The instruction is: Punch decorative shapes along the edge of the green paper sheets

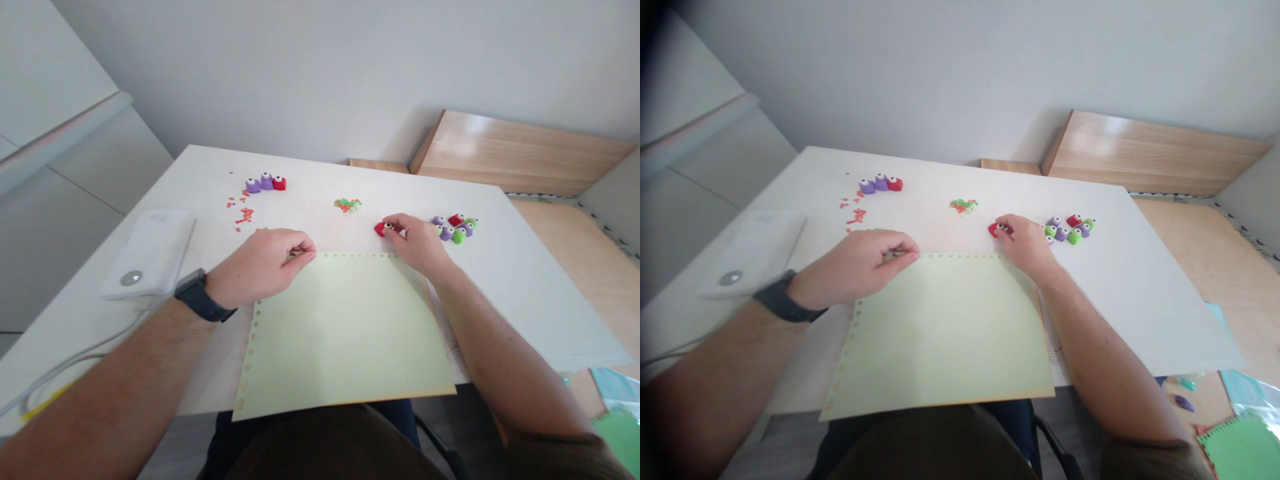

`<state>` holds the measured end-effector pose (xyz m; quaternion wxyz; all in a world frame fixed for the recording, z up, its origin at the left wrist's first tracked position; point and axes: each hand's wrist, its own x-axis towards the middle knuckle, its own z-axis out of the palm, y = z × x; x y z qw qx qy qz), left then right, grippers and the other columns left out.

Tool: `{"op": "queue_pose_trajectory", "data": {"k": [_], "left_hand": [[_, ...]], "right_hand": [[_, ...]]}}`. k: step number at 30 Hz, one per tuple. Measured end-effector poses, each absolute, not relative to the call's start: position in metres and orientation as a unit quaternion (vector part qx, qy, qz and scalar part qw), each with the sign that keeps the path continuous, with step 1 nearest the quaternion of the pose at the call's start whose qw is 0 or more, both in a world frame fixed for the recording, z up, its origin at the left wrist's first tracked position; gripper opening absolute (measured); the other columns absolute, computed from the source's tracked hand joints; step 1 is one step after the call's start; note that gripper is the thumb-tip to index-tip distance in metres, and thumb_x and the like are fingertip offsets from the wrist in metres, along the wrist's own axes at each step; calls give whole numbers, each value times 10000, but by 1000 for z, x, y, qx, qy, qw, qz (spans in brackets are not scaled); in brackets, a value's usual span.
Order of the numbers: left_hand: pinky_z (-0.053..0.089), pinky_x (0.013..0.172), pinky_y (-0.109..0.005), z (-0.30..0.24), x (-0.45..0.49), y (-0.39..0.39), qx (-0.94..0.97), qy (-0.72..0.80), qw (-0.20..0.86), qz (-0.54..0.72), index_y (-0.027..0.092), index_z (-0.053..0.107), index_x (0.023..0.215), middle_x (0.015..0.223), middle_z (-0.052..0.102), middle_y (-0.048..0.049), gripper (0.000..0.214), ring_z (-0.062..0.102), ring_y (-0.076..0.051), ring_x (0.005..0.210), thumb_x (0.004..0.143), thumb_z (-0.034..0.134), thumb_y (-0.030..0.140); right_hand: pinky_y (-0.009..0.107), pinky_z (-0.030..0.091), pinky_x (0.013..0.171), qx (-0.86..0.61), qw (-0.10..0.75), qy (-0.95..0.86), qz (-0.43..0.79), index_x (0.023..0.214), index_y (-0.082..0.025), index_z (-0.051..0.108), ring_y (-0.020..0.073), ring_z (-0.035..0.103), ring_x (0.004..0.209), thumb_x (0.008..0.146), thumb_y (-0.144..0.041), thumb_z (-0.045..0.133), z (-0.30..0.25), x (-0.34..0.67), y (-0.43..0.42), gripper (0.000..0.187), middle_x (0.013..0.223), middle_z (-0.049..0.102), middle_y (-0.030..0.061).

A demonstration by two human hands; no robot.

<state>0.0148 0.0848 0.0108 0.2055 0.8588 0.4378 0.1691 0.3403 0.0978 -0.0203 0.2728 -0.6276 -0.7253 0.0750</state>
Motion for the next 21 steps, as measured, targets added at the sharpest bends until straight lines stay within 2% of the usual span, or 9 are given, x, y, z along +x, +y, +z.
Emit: {"op": "queue_pose_trajectory", "data": {"k": [6,11,16,21], "left_hand": [[450,774,-281,11,15,85,860,436,202,170,227,715,943,932,757,18,230,682,-162,859,979,542,375],[446,773,-284,11,15,84,861,434,203,170,229,714,945,932,755,19,233,680,-163,859,980,536,375],[443,761,-284,11,16,85,861,435,202,168,229,711,942,922,753,19,229,677,-163,845,981,533,369],[441,755,-284,11,16,85,865,429,202,166,226,709,936,911,748,17,229,674,-161,832,982,532,365]], "right_hand": [[351,522,809,-628,277,-725,62,1103,-210,778,211,694,792,917,-286,631,-21,342,99,249,1020,802,74],[362,517,793,-643,332,-687,64,1123,-216,759,208,692,782,931,-331,624,-20,343,98,262,967,794,71],[342,499,754,-631,399,-637,194,1048,-210,734,188,673,785,907,-381,663,-23,344,101,233,892,772,43],[273,411,604,-559,490,-547,386,967,-197,713,136,587,705,883,-424,707,-17,342,101,242,838,709,23]]}}
